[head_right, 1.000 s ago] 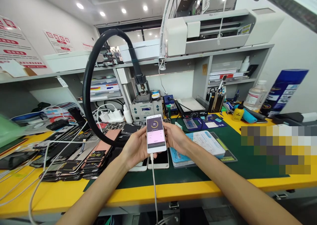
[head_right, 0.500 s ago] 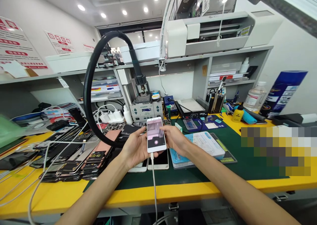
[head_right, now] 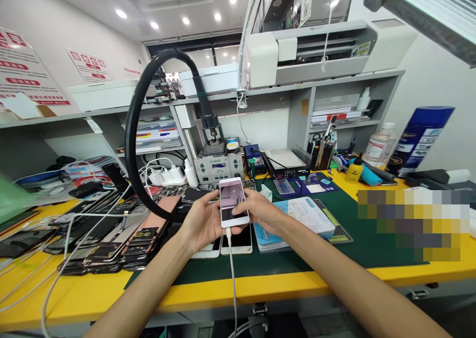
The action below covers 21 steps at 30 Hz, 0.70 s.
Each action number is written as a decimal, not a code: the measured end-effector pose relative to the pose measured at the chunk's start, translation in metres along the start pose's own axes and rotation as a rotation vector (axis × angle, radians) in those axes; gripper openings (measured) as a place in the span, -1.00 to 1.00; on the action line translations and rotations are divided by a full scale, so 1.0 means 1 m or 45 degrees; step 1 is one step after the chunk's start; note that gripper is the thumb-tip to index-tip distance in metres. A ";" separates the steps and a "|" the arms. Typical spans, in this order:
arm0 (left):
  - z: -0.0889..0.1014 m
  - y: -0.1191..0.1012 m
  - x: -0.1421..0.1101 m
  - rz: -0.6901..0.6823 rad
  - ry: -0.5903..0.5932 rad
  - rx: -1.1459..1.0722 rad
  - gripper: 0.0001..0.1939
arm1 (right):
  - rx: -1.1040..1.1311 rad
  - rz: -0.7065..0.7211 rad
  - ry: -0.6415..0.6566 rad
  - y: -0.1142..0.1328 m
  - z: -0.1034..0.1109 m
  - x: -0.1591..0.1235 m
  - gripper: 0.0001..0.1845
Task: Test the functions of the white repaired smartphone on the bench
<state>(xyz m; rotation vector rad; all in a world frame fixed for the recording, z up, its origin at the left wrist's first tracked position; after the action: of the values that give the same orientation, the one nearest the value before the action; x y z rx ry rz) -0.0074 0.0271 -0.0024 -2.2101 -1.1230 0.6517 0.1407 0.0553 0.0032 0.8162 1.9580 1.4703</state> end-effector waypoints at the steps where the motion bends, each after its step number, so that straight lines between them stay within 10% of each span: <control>1: 0.000 0.000 0.000 -0.001 0.003 -0.001 -0.53 | -0.005 -0.001 -0.004 0.000 -0.001 0.000 -0.42; 21: 0.000 0.000 0.001 0.023 0.013 0.019 -0.54 | 0.010 0.021 -0.038 -0.004 0.002 0.003 -0.47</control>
<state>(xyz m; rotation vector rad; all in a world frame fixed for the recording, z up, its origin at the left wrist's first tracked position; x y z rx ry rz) -0.0069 0.0278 -0.0023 -2.2115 -1.0905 0.6533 0.1391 0.0581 -0.0015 0.8546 1.9410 1.4523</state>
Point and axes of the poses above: each hand's wrist, its own x-axis towards the middle knuckle, its own z-axis out of the back of the hand, y = z × x, the point moved 3 cm from there along x, towards the middle knuckle, and after that the axes turned 10 degrees about y, right-handed, at the moved point
